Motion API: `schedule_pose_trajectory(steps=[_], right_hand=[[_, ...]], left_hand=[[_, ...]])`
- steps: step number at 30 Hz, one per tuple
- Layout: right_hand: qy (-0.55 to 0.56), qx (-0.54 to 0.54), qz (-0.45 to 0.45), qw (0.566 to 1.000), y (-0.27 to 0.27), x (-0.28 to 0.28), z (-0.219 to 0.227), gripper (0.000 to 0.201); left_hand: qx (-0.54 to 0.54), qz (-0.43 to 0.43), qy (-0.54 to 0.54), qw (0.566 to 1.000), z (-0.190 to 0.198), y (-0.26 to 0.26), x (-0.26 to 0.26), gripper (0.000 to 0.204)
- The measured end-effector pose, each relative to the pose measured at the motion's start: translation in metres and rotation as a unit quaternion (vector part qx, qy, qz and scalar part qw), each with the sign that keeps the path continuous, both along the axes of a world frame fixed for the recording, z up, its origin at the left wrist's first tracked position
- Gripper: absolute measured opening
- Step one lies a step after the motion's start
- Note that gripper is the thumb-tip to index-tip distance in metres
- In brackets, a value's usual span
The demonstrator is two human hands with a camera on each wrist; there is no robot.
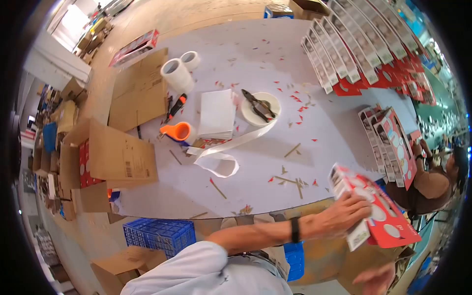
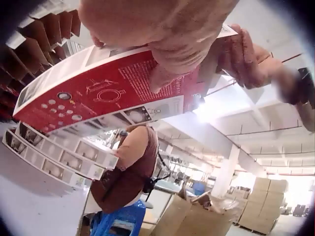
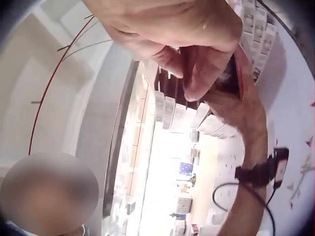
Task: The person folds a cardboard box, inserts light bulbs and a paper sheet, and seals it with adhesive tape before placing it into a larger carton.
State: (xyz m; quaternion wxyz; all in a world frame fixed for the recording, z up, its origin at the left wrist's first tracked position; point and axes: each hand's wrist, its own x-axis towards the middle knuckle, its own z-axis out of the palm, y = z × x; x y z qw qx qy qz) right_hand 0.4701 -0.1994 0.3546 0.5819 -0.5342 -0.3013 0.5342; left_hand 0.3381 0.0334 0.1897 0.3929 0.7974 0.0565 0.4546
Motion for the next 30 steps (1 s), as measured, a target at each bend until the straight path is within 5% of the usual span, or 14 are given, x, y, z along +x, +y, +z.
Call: schedule_pose_trajectory(steps=[1, 5, 10, 14, 17, 20, 23, 26, 30], right_hand=[[-0.021, 0.029, 0.117, 0.993, -0.007, -0.005, 0.004, 0.034], [-0.120, 0.022, 0.056, 0.991, -0.003, -0.038, -0.031, 0.024], [-0.255, -0.127, 0.031, 0.958, 0.131, -0.131, -0.087, 0.017], [-0.279, -0.053, 0.071, 0.956, 0.236, -0.168, -0.187, 0.018], [-0.414, 0.076, 0.086, 0.903, 0.324, -0.209, -0.257, 0.018], [-0.505, 0.156, 0.107, 0.842, 0.399, -0.237, -0.313, 0.018], [-0.240, -0.114, 0.142, 0.954, 0.448, -0.259, -0.343, 0.020], [-0.086, -0.191, 0.122, 0.970, 0.470, -0.264, -0.363, 0.019], [-0.058, -0.218, 0.142, 0.964, 0.484, -0.265, -0.382, 0.018]], left_hand=[[-0.040, 0.020, -0.014, 0.999, 0.001, -0.004, -0.039, 0.055], [-0.133, 0.076, -0.019, 0.988, 0.007, -0.008, -0.208, 0.058], [-0.163, 0.168, 0.023, 0.972, -0.001, -0.015, -0.387, 0.062], [-0.152, 0.308, 0.070, 0.937, 0.004, -0.024, -0.468, 0.060], [-0.406, 0.336, 0.123, 0.841, -0.018, -0.033, -0.514, 0.056], [-0.197, 0.445, 0.202, 0.850, -0.036, -0.036, -0.529, 0.058], [-0.290, 0.431, 0.136, 0.843, -0.039, -0.041, -0.523, 0.064], [-0.353, 0.449, 0.180, 0.801, -0.065, -0.056, -0.536, 0.072], [-0.335, 0.453, 0.213, 0.798, -0.086, -0.063, -0.543, 0.075]])
